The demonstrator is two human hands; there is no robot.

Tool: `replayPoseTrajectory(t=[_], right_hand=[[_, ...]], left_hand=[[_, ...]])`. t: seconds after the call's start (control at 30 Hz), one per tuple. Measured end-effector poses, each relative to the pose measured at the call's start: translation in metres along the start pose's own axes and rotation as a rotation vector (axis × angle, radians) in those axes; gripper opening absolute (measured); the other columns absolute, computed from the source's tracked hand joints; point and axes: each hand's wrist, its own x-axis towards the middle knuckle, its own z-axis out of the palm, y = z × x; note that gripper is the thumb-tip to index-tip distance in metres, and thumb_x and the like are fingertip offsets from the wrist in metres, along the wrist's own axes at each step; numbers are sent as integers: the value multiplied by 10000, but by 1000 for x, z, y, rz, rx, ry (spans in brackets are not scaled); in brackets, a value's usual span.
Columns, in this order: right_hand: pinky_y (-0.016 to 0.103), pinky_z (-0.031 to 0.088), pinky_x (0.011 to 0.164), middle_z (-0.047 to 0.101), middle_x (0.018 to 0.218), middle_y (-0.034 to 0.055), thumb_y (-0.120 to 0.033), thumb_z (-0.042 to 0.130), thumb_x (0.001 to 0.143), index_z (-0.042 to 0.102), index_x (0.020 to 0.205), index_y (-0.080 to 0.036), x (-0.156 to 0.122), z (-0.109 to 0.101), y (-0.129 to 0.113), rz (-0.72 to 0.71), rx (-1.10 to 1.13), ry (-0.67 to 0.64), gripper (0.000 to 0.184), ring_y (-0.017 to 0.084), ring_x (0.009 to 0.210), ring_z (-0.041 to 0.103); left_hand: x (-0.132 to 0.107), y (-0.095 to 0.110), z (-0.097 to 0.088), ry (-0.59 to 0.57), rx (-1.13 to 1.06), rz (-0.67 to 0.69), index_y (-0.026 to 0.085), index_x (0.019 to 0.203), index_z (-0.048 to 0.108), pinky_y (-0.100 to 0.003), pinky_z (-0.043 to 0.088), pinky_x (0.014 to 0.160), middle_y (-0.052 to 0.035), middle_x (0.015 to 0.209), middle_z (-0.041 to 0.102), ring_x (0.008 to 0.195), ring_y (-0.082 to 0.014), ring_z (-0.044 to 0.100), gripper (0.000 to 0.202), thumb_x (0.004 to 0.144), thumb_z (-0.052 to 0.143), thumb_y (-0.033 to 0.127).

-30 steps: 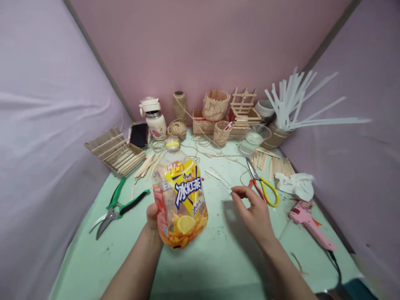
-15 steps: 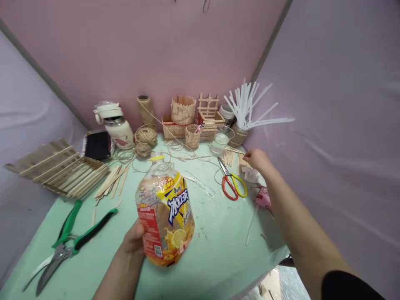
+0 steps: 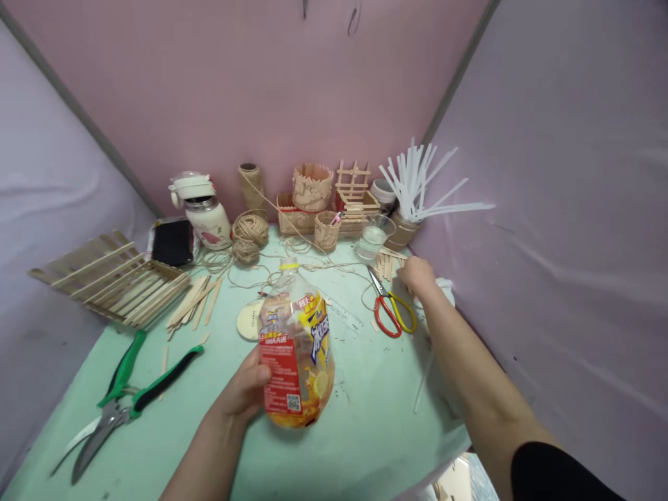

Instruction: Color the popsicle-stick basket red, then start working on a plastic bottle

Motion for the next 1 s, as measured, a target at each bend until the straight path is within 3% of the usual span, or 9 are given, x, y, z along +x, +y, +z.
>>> replayPoseTrajectory(t=[0.1,0.2,0.27,0.33,0.43,0.6,0.73,0.87,1.0], right_hand=[[353,504,766,782,967,223,-189,531,950,729,1032,-113,-24,-12,-3,10,99,82,227,305,954,750],[343,514,716,762,889,106,-290,607,909,671,983,-195,-69,-15,-16,-179,648,233,136,241,802,701],[329,528,682,746,872,54,-359,696,855,643,951,-229,-105,-11,-31,-358,1021,147,170,203,736,670],[314,523,647,732,845,26,-410,749,836,650,946,-243,-138,-3,-47,-437,1250,3,223,177,695,640],[297,495,589,716,792,11,-490,772,823,660,884,-245,-170,13,-68,-477,1444,-173,276,148,625,575],[305,512,631,707,785,10,-588,789,789,645,858,-253,-185,41,-83,-484,1606,-266,371,155,657,578],[323,539,720,715,828,14,-572,780,806,652,883,-250,-189,56,-82,-573,1598,-318,355,177,746,623],[328,529,752,699,836,9,-534,758,803,652,887,-237,-190,63,-83,-646,1514,-259,326,175,757,609],[323,510,750,677,790,-1,-479,737,767,637,815,-225,-187,69,-88,-691,1443,-206,277,168,733,584]], left_hand=[[5,1,7,97,40,44,221,1392,669,-491,616,1003,-141,1211,804,1116,-369,782,735,741,937,432],[13,2,20,228,121,110,247,1478,574,-523,604,1000,-145,1246,783,1127,-371,770,901,688,981,394],[19,2,26,286,165,166,283,1549,485,-535,591,1026,-144,1334,749,1183,-372,748,1029,660,1001,342],[22,1,27,312,192,202,296,1572,448,-544,568,1072,-144,1405,715,1247,-375,719,1069,657,999,310],[24,0,19,293,196,187,238,1487,542,-565,547,1098,-146,1349,743,1236,-382,723,935,669,981,350],[24,1,8,173,164,169,164,1252,717,-569,528,1124,-147,1232,796,1252,-423,713,692,680,930,491],[27,4,7,164,240,208,165,1248,718,-563,524,1129,-147,1245,795,1264,-423,707,719,647,950,485],[29,5,1,192,343,258,187,1295,679,-539,521,1121,-148,1312,764,1273,-389,700,758,640,985,417],[29,7,-8,173,453,265,184,1299,680,-543,451,1194,-169,1337,745,1356,-389,645,845,579,1032,453]])
